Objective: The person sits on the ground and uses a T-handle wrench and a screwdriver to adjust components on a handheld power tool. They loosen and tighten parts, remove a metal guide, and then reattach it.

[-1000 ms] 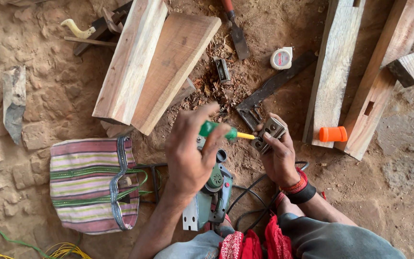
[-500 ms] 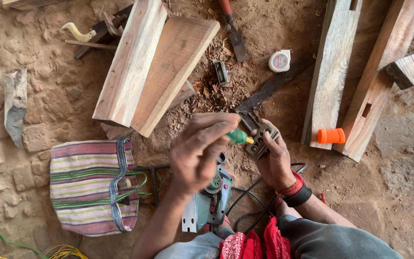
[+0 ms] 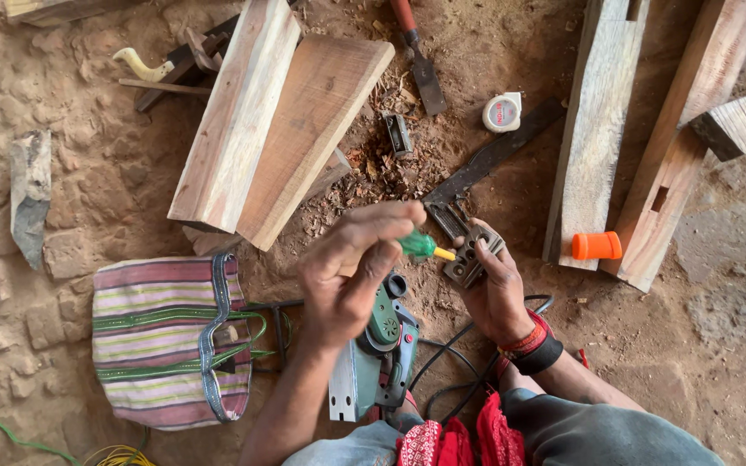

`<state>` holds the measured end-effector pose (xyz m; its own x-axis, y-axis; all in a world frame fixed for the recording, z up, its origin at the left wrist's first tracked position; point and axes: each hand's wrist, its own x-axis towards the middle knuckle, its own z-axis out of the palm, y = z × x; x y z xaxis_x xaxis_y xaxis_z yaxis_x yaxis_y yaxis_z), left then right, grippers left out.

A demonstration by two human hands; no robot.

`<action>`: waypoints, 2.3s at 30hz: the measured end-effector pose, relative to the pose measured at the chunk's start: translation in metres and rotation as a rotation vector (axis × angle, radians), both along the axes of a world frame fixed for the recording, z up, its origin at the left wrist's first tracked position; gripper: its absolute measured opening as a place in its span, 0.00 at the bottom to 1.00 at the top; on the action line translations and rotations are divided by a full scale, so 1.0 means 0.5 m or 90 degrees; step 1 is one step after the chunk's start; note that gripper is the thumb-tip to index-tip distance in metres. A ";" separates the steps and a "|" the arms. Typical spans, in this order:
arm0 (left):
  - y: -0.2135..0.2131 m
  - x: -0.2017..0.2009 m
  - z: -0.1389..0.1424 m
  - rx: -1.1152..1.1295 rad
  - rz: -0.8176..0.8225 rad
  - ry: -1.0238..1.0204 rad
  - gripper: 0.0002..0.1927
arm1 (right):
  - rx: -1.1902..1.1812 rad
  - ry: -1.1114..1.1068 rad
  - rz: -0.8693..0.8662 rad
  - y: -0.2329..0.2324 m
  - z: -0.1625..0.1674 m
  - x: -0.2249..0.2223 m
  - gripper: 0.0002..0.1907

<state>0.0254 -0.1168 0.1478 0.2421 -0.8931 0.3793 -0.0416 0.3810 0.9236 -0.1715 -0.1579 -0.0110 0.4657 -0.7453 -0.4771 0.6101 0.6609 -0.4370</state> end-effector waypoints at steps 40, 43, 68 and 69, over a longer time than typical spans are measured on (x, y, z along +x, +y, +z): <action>0.106 -0.042 -0.043 0.573 -0.183 -0.271 0.18 | -0.235 0.033 0.100 -0.048 -0.022 -0.088 0.16; 0.121 -0.054 -0.047 0.316 -0.130 -0.370 0.15 | -0.204 0.022 0.151 -0.059 -0.023 -0.103 0.15; 0.158 -0.037 0.043 0.662 -0.129 -0.195 0.17 | -0.289 -0.142 0.228 -0.087 0.067 -0.074 0.19; 0.157 -0.040 0.045 0.586 -0.125 -0.217 0.17 | -0.289 -0.135 0.222 -0.088 0.066 -0.077 0.19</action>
